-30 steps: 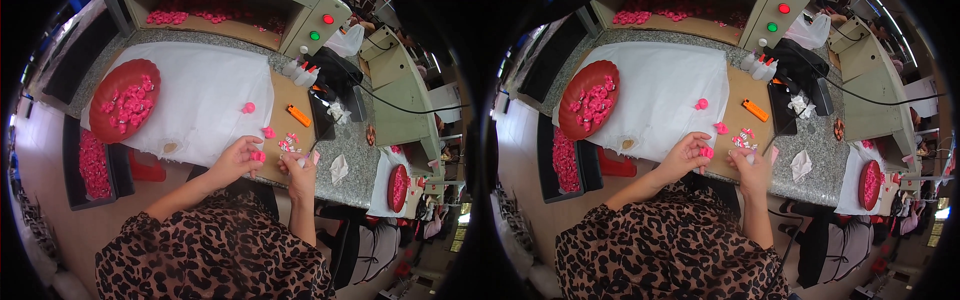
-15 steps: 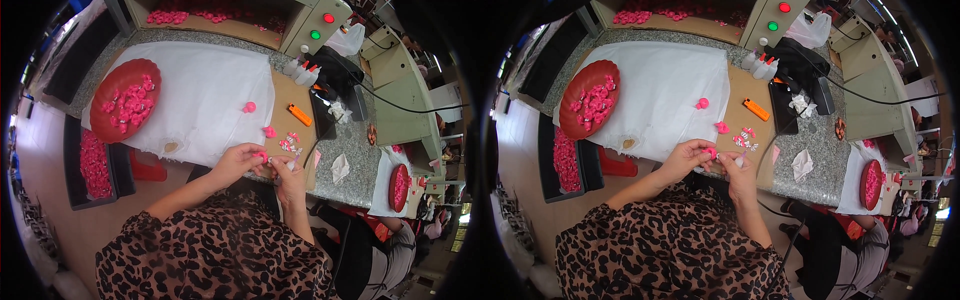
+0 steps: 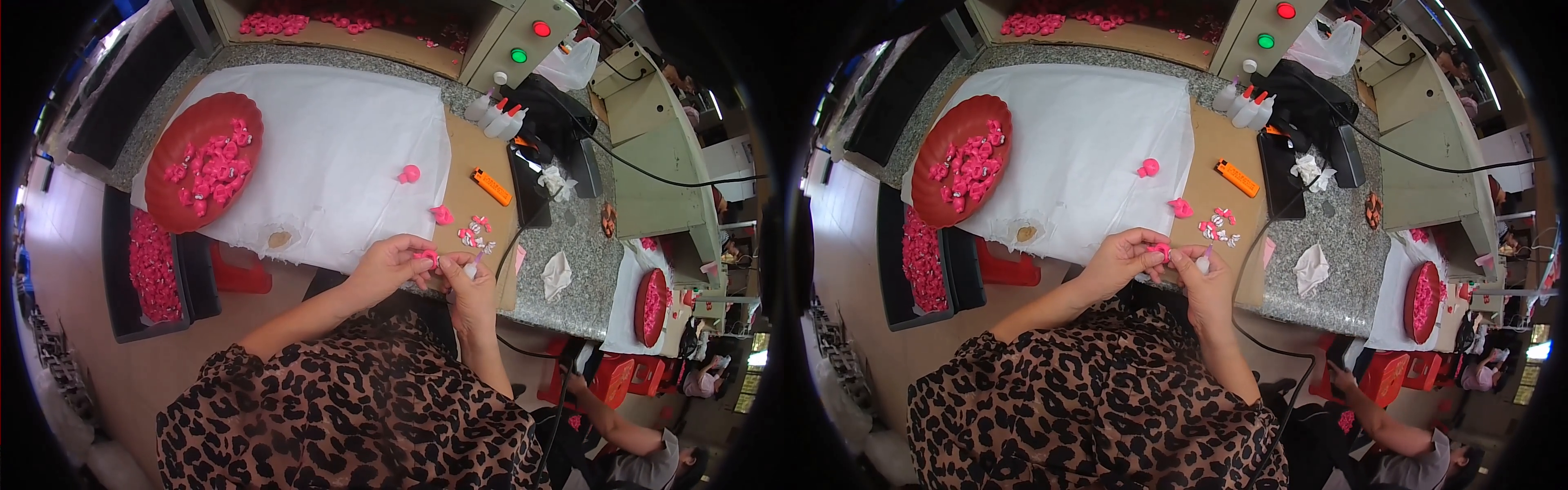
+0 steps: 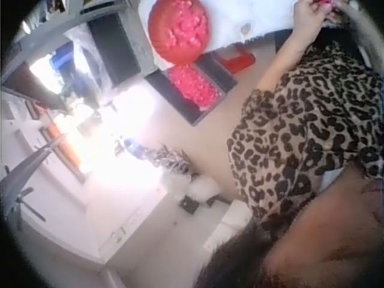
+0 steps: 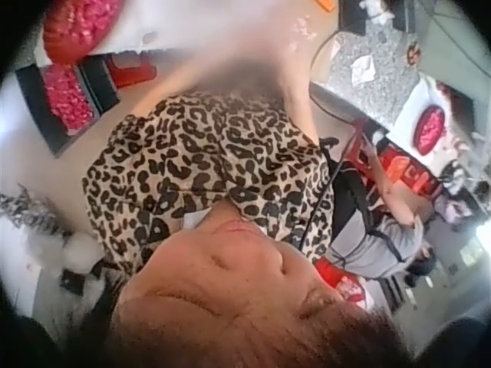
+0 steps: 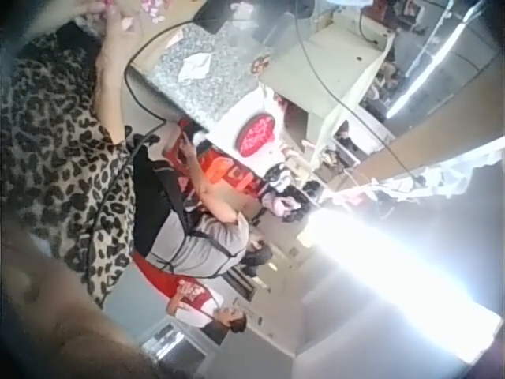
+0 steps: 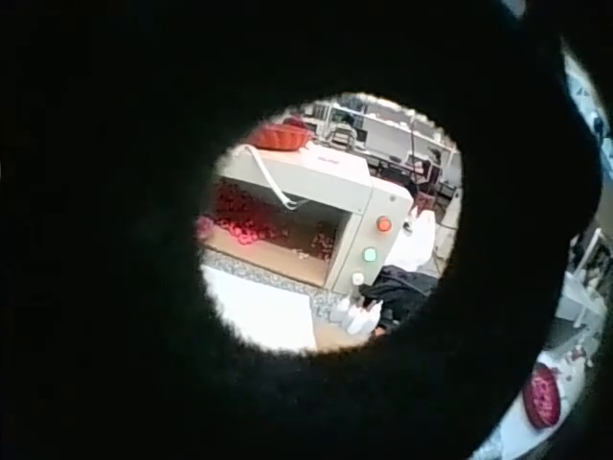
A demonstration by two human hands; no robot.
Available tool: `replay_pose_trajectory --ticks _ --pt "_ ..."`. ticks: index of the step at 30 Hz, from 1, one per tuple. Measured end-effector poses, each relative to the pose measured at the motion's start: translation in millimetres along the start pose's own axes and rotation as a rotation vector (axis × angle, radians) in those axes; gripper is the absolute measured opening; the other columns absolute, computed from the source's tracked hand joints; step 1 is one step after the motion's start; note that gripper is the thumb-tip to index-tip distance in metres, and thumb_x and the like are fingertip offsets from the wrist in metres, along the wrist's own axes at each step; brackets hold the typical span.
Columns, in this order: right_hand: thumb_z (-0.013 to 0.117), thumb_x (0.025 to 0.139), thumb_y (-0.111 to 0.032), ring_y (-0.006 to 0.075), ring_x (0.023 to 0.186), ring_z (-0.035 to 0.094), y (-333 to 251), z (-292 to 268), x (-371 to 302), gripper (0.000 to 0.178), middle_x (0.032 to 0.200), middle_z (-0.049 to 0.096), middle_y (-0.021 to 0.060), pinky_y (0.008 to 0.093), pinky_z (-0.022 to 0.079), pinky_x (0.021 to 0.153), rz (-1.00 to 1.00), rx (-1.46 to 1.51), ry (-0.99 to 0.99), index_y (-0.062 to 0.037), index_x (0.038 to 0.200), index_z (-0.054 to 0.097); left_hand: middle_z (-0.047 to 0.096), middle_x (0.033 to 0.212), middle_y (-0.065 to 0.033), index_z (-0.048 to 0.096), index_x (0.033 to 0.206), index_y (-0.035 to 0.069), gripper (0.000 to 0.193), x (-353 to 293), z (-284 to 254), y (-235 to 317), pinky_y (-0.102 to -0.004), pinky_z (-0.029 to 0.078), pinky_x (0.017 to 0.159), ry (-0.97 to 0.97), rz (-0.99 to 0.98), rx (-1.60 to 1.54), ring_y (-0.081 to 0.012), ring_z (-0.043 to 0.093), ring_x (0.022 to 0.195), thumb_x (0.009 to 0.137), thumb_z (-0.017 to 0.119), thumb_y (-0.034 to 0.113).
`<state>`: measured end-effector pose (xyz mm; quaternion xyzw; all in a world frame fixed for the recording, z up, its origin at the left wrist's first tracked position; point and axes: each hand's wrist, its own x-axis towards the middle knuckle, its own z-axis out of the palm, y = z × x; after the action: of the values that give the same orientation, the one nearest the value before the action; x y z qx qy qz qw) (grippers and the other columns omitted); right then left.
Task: Apply glue to small fabric flowers and stick them onto a fabric base.
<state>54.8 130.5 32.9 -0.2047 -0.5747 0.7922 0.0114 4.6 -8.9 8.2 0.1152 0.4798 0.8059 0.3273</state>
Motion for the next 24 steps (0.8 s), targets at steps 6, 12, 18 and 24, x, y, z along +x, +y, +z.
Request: replay_pose_trajectory --ticks 6,12,18,24 --pt "0.062 0.076 -0.014 0.0036 0.051 0.044 0.4 1.0 0.4 0.016 0.067 0.057 0.0007 0.0146 0.031 0.046 0.052 0.011 -0.023 -0.0017 0.085 0.058 0.057 0.083 -0.0098 0.048 0.1 -0.004 0.02 0.5 -0.8 0.8 -0.0236 0.048 0.061 -0.013 -0.004 -0.061 -0.0126 0.056 0.071 0.082 0.051 0.006" --pt "0.061 0.078 -0.015 0.0053 0.056 0.049 -1.2 0.1 1.0 0.017 0.07 0.06 0.0041 0.0168 0.035 0.049 0.049 -0.02 -0.048 -0.0013 0.088 0.058 0.057 0.082 -0.0101 0.049 0.095 -0.004 0.016 2.0 -0.5 -1.0 -0.0242 0.049 0.06 -0.001 0.023 -0.072 -0.0133 0.056 0.071 0.082 0.052 0.005" --pt "0.06 0.078 -0.017 0.0067 0.055 0.048 -8.1 -6.0 3.5 0.018 0.069 0.059 0.0048 0.0185 0.037 0.049 0.149 0.04 -0.124 -0.0013 0.088 0.057 0.058 0.08 -0.0097 0.049 0.097 -0.004 0.018 4.0 1.8 0.5 -0.0233 0.049 0.06 -0.003 -0.006 -0.044 -0.0129 0.057 0.069 0.082 0.051 0.004" --pt "0.059 0.079 -0.017 0.0073 0.053 0.047 -4.1 -6.2 0.0 0.018 0.067 0.055 0.0031 0.0195 0.038 0.047 0.196 0.216 -0.092 -0.0024 0.088 0.055 0.055 0.08 -0.0044 0.047 0.106 -0.001 0.023 3.8 9.6 -3.3 -0.0208 0.046 0.057 0.009 0.184 0.216 -0.0098 0.056 0.071 0.083 0.049 0.003"
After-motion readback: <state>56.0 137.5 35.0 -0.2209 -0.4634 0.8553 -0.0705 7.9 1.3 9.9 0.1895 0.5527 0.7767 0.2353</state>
